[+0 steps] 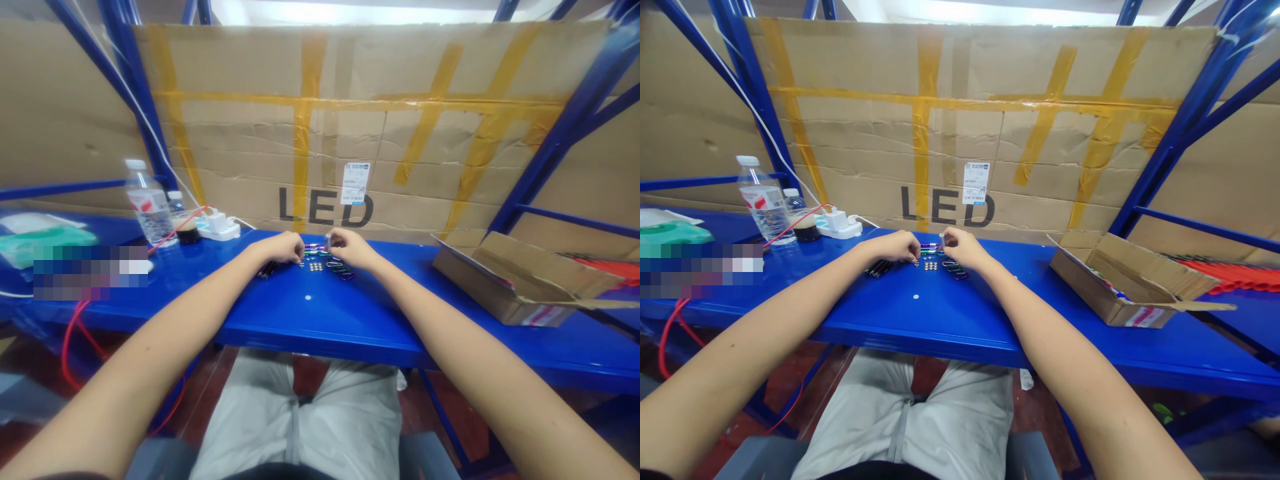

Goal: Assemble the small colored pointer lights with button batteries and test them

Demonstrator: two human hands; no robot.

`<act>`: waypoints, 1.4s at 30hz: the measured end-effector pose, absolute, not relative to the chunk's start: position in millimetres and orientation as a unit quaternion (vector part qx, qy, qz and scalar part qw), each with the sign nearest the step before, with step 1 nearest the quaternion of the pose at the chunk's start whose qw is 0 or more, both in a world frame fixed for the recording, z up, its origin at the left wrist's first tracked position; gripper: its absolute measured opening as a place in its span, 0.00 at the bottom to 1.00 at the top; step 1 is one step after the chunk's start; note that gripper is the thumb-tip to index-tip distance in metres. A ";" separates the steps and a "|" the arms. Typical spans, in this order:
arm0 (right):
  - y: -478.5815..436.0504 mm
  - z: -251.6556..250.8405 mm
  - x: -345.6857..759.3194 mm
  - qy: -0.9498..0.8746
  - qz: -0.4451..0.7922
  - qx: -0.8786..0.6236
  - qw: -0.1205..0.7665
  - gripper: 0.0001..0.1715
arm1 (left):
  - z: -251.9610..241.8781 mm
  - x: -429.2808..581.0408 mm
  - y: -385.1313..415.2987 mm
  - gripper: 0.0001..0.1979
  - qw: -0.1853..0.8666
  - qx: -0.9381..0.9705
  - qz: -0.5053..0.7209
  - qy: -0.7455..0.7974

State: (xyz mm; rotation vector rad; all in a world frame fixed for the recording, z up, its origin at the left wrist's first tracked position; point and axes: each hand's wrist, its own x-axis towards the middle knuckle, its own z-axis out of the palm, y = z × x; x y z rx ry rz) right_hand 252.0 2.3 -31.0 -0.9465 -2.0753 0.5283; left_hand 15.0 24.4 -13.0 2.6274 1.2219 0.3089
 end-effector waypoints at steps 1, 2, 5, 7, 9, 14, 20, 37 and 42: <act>1.6 -30.6 251.9 -0.818 0.211 -0.366 0.390 0.12 | -11.7 15.6 22.2 0.04 0.110 0.891 0.105 0.427; 1.0 -30.3 251.8 -0.820 0.212 -0.363 0.388 0.13 | -10.0 16.4 19.5 0.04 0.106 0.889 0.110 0.432; 1.0 -29.9 252.4 -0.821 0.199 -0.379 0.377 0.12 | -4.0 20.4 11.1 0.08 0.087 0.894 0.173 0.403; 1.8 -30.0 253.0 -0.819 0.192 -0.393 0.370 0.13 | -0.5 24.8 5.8 0.10 0.071 0.896 0.246 0.362; 2.1 -29.9 253.2 -0.815 0.196 -0.404 0.368 0.15 | 1.2 30.7 1.2 0.10 0.061 0.894 0.308 0.320; -1.0 -28.2 252.0 -0.805 0.235 -0.403 0.367 0.11 | -1.0 44.8 -6.1 0.08 0.034 0.907 0.340 0.246; -1.8 -28.2 250.6 -0.814 0.246 -0.379 0.366 0.10 | -2.9 47.1 -3.9 0.08 0.004 0.912 0.330 0.243; -1.8 -22.9 254.3 -0.821 0.282 -0.356 0.347 0.11 | -4.9 50.6 -4.6 0.07 -0.029 0.928 0.319 0.189; -3.5 -19.5 256.4 -0.821 0.286 -0.360 0.338 0.09 | -6.3 52.7 -5.0 0.07 -0.027 0.931 0.317 0.181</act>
